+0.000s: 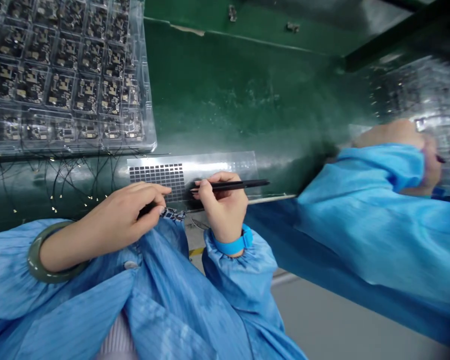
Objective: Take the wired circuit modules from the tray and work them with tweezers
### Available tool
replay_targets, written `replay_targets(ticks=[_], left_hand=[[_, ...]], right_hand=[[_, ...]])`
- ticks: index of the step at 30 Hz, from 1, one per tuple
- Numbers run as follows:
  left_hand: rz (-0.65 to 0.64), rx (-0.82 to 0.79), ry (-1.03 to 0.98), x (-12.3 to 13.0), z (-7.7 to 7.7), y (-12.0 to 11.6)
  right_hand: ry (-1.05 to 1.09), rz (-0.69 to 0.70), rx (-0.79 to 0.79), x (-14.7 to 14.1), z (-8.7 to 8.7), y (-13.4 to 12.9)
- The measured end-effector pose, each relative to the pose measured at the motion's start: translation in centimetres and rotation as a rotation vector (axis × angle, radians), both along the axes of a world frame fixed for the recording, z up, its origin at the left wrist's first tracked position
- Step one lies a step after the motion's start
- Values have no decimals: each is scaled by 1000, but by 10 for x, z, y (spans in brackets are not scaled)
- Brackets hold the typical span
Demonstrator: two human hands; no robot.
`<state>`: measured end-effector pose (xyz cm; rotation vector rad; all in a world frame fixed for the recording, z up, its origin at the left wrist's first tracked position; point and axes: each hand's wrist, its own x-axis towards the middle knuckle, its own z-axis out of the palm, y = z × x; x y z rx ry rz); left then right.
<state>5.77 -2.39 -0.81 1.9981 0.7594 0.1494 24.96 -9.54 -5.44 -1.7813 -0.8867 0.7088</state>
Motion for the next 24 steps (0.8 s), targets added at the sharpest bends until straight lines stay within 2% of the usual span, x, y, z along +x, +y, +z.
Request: replay_targets(ticks=[4,7,10,15,24], left_hand=[[0,-6,14,1,1,1],[8,-13,11,2,1,2],[20,-22,8,2,1,2],[23,-39,0,1,0,2],[-4,-36,-21,-1,-2,3]], right_hand=[[89,12,31,0,2,1],[56,-29,39,0,2,1],[16,-12,20,-1,2,0],[87,-37,70,-2,5,2],[-20,-19,59,-2,-2,-2]])
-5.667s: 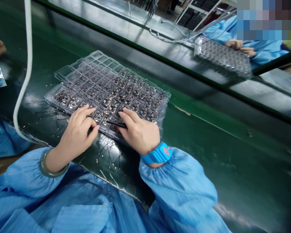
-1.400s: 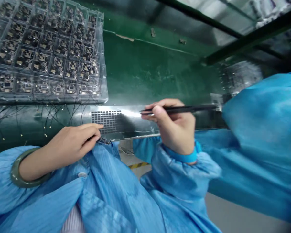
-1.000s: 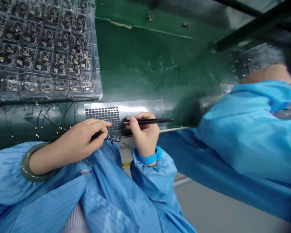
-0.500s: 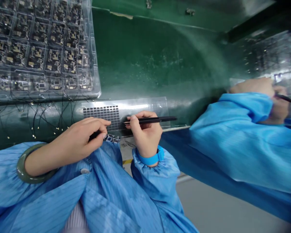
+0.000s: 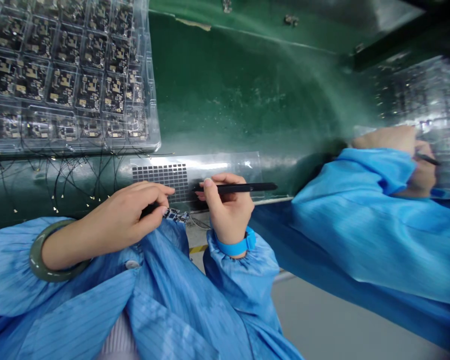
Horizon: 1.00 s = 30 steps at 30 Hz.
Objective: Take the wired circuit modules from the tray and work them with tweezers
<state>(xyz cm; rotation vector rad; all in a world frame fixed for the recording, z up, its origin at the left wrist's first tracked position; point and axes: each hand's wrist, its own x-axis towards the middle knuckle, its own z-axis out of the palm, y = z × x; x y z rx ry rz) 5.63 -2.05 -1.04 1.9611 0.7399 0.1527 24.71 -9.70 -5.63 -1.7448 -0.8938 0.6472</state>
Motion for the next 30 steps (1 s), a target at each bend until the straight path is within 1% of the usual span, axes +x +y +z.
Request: replay_targets(ticks=[3,8,11,14,16,18,21,30], left_hand=[[-8,-3,-2,-1,-1,1],[5,-17,-2,-1,1,2],[23,-46,-2,-1,2,4],[51,-81,-9,-1,1,5],[69,-99,-18,-1,0,6],[85,-109,-30,-2,-1,7],[94,-122,-45,-2,-2,7],[106,-132,-57,-3,-3,8]], right_hand=[[47,0,17,1,2,1],[320,-50,114,6,11,5],[412,-67,157,3,20,7],[437,37,95,-8,26,8],[444,127,57,-16,26,8],[437,181,46,-22,24,8],[414,203,42,-25,22,9],[405,205,64,-27,22,11]])
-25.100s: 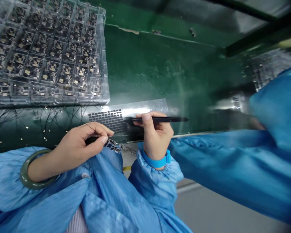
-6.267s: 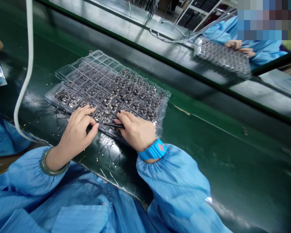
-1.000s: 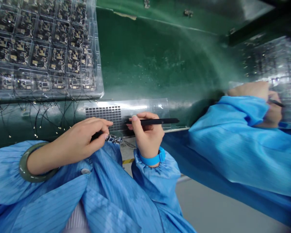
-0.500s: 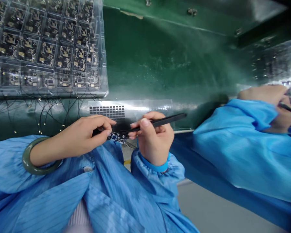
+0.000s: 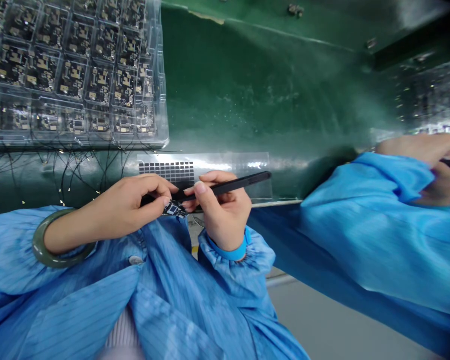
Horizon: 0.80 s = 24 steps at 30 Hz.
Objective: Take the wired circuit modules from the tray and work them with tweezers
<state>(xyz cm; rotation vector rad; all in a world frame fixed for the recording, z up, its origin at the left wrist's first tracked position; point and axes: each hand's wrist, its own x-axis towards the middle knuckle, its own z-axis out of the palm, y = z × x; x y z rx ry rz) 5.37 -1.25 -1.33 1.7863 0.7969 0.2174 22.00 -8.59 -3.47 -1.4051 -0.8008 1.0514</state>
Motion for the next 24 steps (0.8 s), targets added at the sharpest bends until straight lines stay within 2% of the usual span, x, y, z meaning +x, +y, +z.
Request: replay_targets(ticks=[10,18,24], left_hand=[[12,-8,1,0,0,0],[15,-19,-7,-1,-2,-2],[26,-41,-21,-1,-1,-1]], right_hand=[[-30,-13,0,-2,-4,0],[47,-5,34,-2,-7,-1],[-16,-39,80,-6,-6,-1]])
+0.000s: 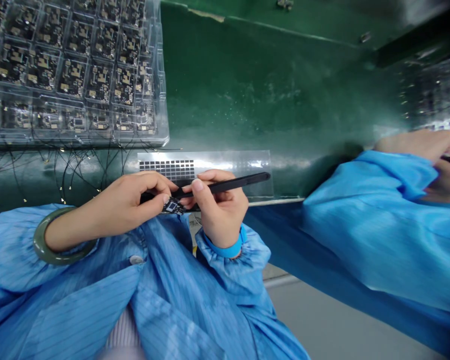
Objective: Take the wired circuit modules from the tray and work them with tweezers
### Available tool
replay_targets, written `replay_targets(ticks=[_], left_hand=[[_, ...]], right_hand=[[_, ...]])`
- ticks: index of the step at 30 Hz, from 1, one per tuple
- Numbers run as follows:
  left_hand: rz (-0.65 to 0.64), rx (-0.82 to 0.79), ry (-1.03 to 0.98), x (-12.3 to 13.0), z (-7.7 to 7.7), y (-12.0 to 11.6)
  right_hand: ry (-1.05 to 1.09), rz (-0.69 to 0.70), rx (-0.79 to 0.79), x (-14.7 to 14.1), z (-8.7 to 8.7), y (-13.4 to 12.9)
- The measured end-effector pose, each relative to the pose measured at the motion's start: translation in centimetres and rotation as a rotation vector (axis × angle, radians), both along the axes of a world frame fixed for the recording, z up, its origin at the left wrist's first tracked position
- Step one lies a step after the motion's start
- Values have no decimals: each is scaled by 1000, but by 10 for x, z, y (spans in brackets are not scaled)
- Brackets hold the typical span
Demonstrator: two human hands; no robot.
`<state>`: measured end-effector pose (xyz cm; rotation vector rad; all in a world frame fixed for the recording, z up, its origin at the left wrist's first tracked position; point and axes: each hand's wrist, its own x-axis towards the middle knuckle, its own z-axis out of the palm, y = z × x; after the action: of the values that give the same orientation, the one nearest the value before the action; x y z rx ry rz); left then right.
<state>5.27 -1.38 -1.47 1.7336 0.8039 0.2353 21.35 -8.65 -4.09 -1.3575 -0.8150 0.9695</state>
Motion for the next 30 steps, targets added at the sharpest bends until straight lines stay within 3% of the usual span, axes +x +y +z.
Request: replay_targets(ticks=[17,23,27,30], left_hand=[[-3,3,-10,0,0,0],[-3,5,-17,0,1,0],[12,-3,-26,1,0,1],[21,-2,-32,0,0,0]], right_hand=[[-83,-31,60,-4,2,-3],[-309,-43,164,-4,-1,-6],[-530,73,335,3,1,-6],[-580,137,393,10,5,-5]])
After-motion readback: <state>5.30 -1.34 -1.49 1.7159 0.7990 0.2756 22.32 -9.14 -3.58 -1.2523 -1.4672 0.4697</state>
